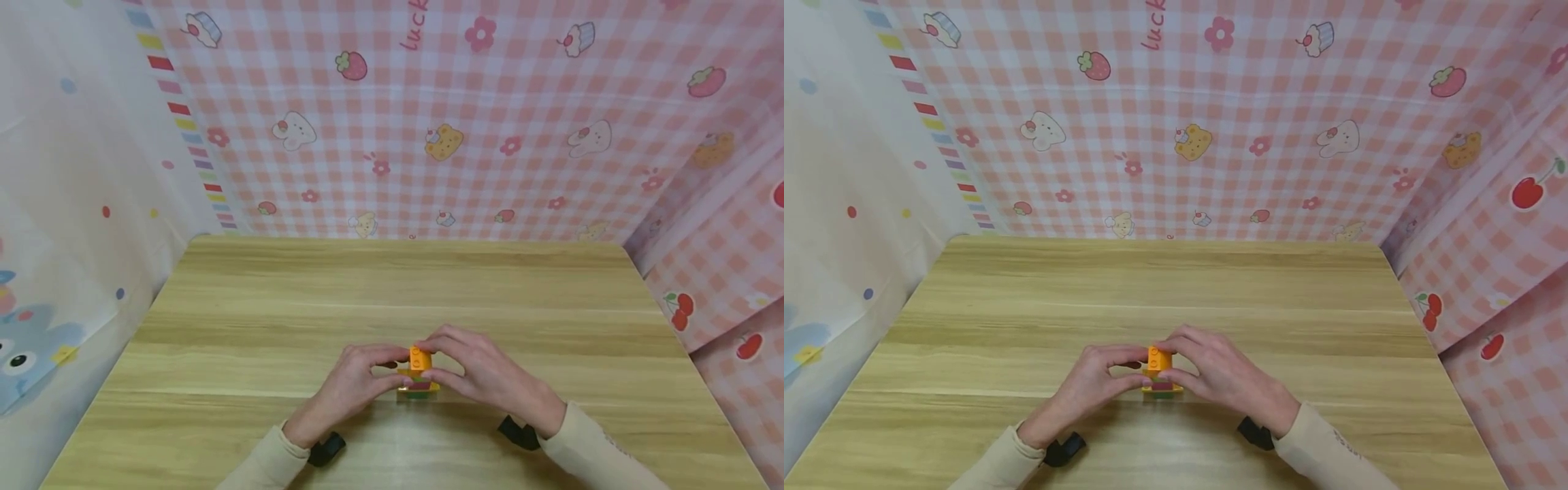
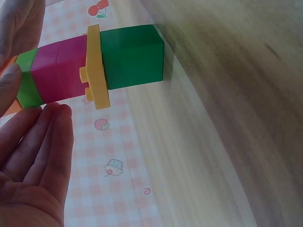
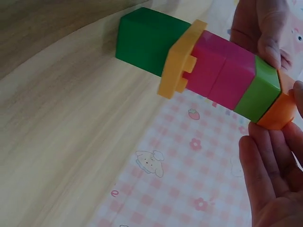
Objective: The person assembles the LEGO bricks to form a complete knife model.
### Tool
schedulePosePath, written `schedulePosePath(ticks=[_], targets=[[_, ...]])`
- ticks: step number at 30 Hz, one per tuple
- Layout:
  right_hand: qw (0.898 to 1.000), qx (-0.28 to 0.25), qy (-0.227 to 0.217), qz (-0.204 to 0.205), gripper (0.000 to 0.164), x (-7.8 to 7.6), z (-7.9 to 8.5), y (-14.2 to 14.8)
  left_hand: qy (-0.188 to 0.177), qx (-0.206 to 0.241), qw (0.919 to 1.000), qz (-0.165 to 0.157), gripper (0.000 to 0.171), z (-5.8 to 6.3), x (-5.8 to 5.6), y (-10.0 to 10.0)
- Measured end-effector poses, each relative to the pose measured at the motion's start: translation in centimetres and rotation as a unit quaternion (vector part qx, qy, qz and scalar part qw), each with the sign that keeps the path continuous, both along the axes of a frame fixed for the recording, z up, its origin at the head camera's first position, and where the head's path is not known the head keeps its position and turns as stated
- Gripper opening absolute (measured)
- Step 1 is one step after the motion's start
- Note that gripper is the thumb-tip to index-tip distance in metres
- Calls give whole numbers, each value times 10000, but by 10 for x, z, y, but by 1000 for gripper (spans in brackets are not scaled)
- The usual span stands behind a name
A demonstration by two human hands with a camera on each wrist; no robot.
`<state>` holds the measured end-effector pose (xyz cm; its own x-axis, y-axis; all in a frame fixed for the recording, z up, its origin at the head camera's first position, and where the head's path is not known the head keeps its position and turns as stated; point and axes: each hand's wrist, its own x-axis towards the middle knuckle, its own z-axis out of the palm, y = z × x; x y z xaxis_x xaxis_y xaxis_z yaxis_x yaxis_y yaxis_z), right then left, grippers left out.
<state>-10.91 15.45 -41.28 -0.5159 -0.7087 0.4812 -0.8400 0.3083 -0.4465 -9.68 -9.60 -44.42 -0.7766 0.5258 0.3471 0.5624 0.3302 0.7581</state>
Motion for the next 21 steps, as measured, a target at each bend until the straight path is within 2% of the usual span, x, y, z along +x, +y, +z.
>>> schedulePosePath(ticks=[5, 13, 21], targets=[[9998, -25, 88, 148, 31, -1, -1, 1, -74, -44, 9999, -58, 31, 2, 1, 0], [9996, -62, 189, 217, 29, 2, -3, 1, -252, -195, 9995, 50, 31, 4, 4, 0], [9999, -64, 114, 18, 33, 3, -5, -1, -377, -482, 9976, 315, 29, 5, 4, 1]])
